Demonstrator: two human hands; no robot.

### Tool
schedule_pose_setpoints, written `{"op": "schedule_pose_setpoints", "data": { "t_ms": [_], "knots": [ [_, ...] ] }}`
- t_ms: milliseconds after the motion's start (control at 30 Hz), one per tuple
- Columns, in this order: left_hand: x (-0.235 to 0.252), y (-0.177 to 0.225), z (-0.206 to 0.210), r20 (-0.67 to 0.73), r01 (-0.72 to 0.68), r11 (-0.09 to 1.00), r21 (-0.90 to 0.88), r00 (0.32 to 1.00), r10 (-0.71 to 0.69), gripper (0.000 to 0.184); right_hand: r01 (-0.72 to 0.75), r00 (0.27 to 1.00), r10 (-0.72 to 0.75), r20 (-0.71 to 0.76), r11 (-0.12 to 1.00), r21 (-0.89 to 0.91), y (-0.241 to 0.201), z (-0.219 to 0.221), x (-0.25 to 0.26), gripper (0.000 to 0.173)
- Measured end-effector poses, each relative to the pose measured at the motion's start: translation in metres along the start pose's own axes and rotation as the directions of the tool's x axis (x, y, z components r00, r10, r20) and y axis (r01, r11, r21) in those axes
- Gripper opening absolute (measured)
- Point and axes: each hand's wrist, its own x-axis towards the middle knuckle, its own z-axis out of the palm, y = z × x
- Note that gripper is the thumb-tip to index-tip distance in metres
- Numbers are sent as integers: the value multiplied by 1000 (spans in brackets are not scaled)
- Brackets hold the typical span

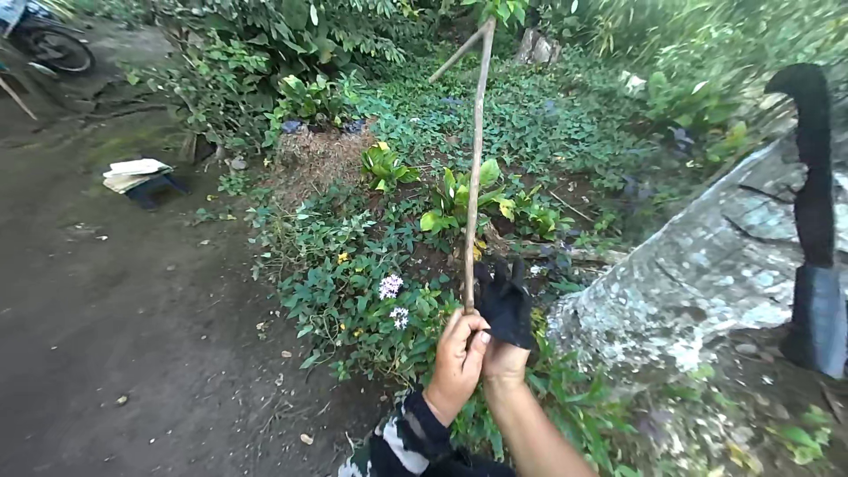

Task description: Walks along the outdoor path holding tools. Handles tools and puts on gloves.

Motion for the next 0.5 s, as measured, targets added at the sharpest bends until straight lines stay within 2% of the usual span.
{"op": "schedule_pose_setpoints", "data": {
  "t_ms": [33, 100, 200, 300, 400, 500],
  "knots": [
    [1, 0, 0, 12, -14, 1000, -17, 1000, 14, 18, -8, 1000, 8, -12, 999, 39, 0, 3, -1, 35],
    [1, -2, -1, 38, -56, 998, -6, 998, 56, 21, -25, 998, 18, 56, 993, 114, -4, 10, 0, 41],
    [-5, -11, -6, 104, -119, 989, 86, 988, 110, 23, -30, 998, 20, 63, 988, 150, -13, 23, 9, 45],
    [-13, -21, -9, 177, -168, 975, 144, 974, 141, 23, -48, 989, 35, 142, 995, 91, -18, 25, 13, 51],
    [-18, -21, -9, 200, -183, 971, 157, 968, 150, 20, -115, 992, 112, 55, 991, 61, -20, 10, 3, 47],
    [-27, -16, -7, 223, -175, 971, 163, 965, 136, 19, -157, 978, 150, 147, 987, 35, -26, 8, 7, 45]
  ]
}}
